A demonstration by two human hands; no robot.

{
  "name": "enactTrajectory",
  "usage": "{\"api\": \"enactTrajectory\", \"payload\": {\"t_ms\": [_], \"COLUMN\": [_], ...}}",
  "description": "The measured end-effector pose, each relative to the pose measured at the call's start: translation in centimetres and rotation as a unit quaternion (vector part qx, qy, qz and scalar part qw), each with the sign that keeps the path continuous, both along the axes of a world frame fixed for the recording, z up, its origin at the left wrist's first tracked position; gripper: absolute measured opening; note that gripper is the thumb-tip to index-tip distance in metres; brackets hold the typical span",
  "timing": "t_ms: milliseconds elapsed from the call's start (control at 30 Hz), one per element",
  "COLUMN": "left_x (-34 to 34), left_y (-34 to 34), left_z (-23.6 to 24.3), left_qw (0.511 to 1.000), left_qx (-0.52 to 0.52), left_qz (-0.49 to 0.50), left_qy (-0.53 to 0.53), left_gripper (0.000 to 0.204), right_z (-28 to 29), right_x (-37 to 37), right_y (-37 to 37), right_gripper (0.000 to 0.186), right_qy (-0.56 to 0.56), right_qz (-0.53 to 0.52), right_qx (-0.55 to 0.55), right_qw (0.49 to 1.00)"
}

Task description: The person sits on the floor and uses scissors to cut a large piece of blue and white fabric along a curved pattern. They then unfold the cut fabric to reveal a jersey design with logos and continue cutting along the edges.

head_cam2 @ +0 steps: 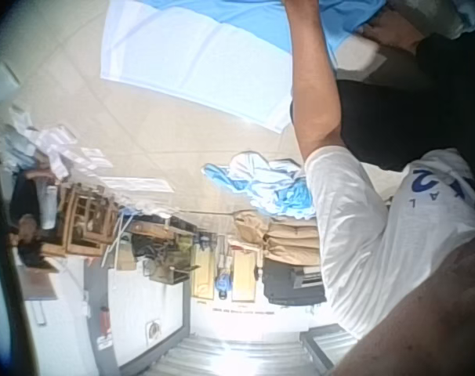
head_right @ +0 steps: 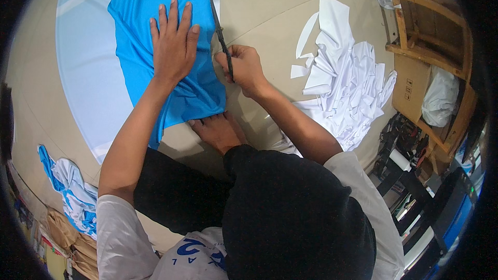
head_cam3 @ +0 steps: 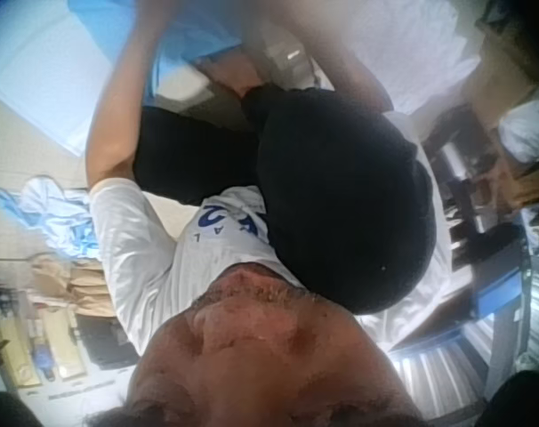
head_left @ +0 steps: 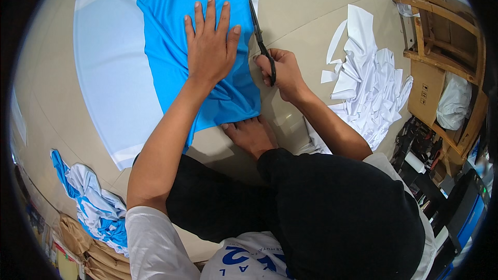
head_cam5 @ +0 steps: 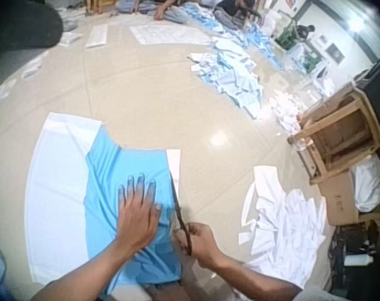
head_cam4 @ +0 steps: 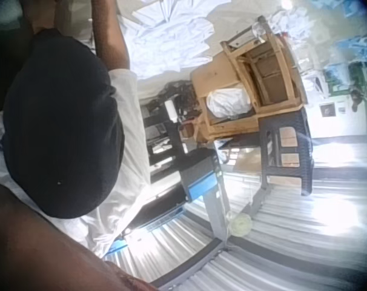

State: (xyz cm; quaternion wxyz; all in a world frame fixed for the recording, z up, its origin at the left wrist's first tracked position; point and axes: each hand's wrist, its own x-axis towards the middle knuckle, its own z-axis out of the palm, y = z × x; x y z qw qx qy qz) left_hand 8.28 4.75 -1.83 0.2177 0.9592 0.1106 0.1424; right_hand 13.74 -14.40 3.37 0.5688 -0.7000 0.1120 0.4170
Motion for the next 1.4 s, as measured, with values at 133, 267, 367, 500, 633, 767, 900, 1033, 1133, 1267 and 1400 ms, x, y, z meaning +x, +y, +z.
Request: {"api": "enactTrajectory", "payload": {"t_ms": [133,267,367,500,633,767,900,1033,1133,1267,1400], "left_x": [-0.1,0.0,-0.1,-0.1,-0.1,-0.1,-0.1,-0.1,0.0,-0.1,-0.1], "left_y": [0.0,0.0,0.0,0.1,0.0,0.0,0.1,0.1,0.1,0.1,0.1], "left_z": [0.0,-0.1,0.0,0.1,0.0,0.0,0.0,0.0,0.0,0.1,0.0], "left_qw": [1.000,1.000,1.000,1.000,1.000,1.000,1.000,1.000,1.000,1.000,1.000], "left_qx": [-0.020,-0.021,-0.020,-0.020,-0.025,-0.026,-0.026,-0.026,-0.026,-0.030,-0.027], "left_qz": [0.001,-0.001,-0.001,-0.001,-0.002,-0.003,-0.003,-0.003,-0.003,-0.003,-0.004], "left_qy": [0.002,0.003,0.002,-0.002,-0.003,-0.007,-0.006,-0.003,-0.004,-0.003,-0.002], "left_gripper": [0.058,0.058,0.058,0.058,0.058,0.058,0.058,0.059,0.058,0.058,0.058], "right_z": [0.0,0.1,0.1,0.1,-0.1,-0.1,-0.2,0.0,-0.1,0.2,0.2], "right_x": [-0.1,0.0,0.2,1.0,1.4,1.5,1.4,1.4,1.7,2.3,2.8], "right_y": [0.1,0.0,0.2,0.8,1.0,1.0,1.0,0.9,1.1,1.6,2.0], "right_gripper": [0.021,0.024,0.026,0.025,0.024,0.023,0.023,0.025,0.026,0.025,0.028], "right_qy": [-0.007,-0.008,-0.014,-0.020,-0.012,-0.010,-0.009,-0.014,-0.019,-0.018,-0.019], "right_qz": [0.008,0.007,0.007,0.008,0.007,0.007,0.006,0.010,0.024,0.034,0.016], "right_qx": [-0.012,-0.010,-0.006,0.004,0.013,0.012,0.009,0.004,-0.003,0.007,0.017], "right_qw": [1.000,1.000,1.000,1.000,1.000,1.000,1.000,1.000,1.000,0.999,1.000]}}
